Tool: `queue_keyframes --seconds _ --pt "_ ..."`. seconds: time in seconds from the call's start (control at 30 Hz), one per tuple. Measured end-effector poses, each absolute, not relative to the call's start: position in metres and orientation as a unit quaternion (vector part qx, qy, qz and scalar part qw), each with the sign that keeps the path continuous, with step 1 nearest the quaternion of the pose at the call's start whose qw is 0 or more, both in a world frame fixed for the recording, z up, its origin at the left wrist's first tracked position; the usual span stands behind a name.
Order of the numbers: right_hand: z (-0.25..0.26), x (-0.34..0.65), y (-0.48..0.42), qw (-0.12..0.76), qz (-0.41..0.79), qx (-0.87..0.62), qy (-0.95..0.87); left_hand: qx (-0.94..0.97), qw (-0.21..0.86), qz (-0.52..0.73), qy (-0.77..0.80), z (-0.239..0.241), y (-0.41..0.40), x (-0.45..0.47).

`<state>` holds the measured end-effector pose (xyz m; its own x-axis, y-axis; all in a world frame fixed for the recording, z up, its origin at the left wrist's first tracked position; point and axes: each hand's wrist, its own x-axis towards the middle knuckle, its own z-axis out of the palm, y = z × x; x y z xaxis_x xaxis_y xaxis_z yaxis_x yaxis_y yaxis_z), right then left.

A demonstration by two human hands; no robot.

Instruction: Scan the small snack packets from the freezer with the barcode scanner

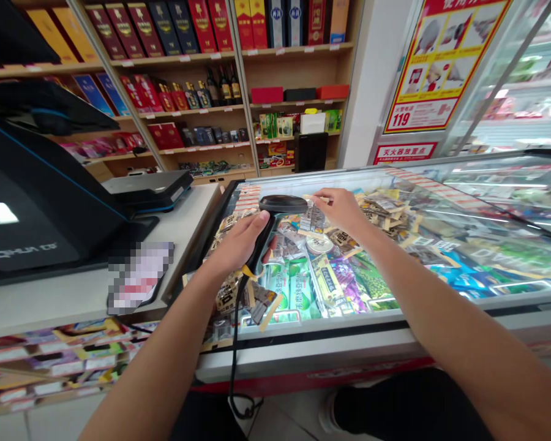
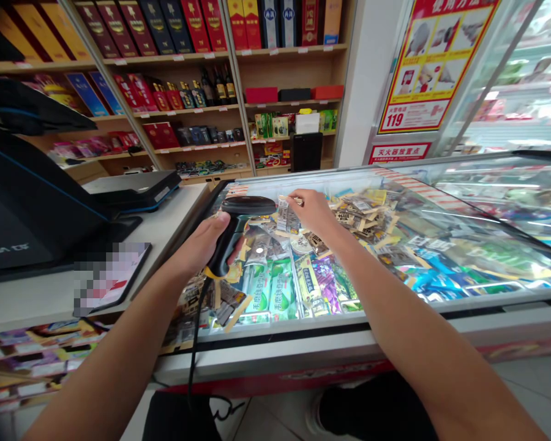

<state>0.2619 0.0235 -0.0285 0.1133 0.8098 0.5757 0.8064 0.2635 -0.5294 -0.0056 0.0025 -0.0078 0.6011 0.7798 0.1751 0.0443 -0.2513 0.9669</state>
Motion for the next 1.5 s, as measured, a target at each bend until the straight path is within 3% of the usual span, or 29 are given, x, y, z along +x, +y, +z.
queue_keyframes --seconds 0.13,0.33,0.5,0.63,0.87,1.37,1.5 --pt "-0.017 0.280 0.018 0.411 -0.004 -0.637 -0.652 0.713 0.526 0.348 0.308 -0.008 0.004 -0.007" --pt "-0.006 0.334 0.011 0.229 0.033 -0.635 -0.737 0.698 0.529 0.364 0.319 -0.007 0.004 -0.006" --pt "-0.016 0.322 0.017 0.170 -0.071 -0.653 -0.735 0.695 0.534 0.364 0.315 -0.006 0.003 -0.007" --pt "-0.035 0.271 0.021 0.156 -0.100 -0.615 -0.767 0.691 0.534 0.373 0.313 -0.004 0.002 -0.006" --pt "-0.068 0.200 0.045 0.134 -0.045 -0.595 -0.791 0.673 0.508 0.424 0.329 -0.003 0.007 -0.006" --pt "-0.073 0.210 0.021 0.126 0.008 -0.586 -0.801 0.661 0.513 0.435 0.333 -0.003 0.007 -0.006" --pt "-0.072 0.214 0.027 0.202 0.035 -0.573 -0.793 0.657 0.514 0.438 0.336 -0.003 0.007 -0.006"
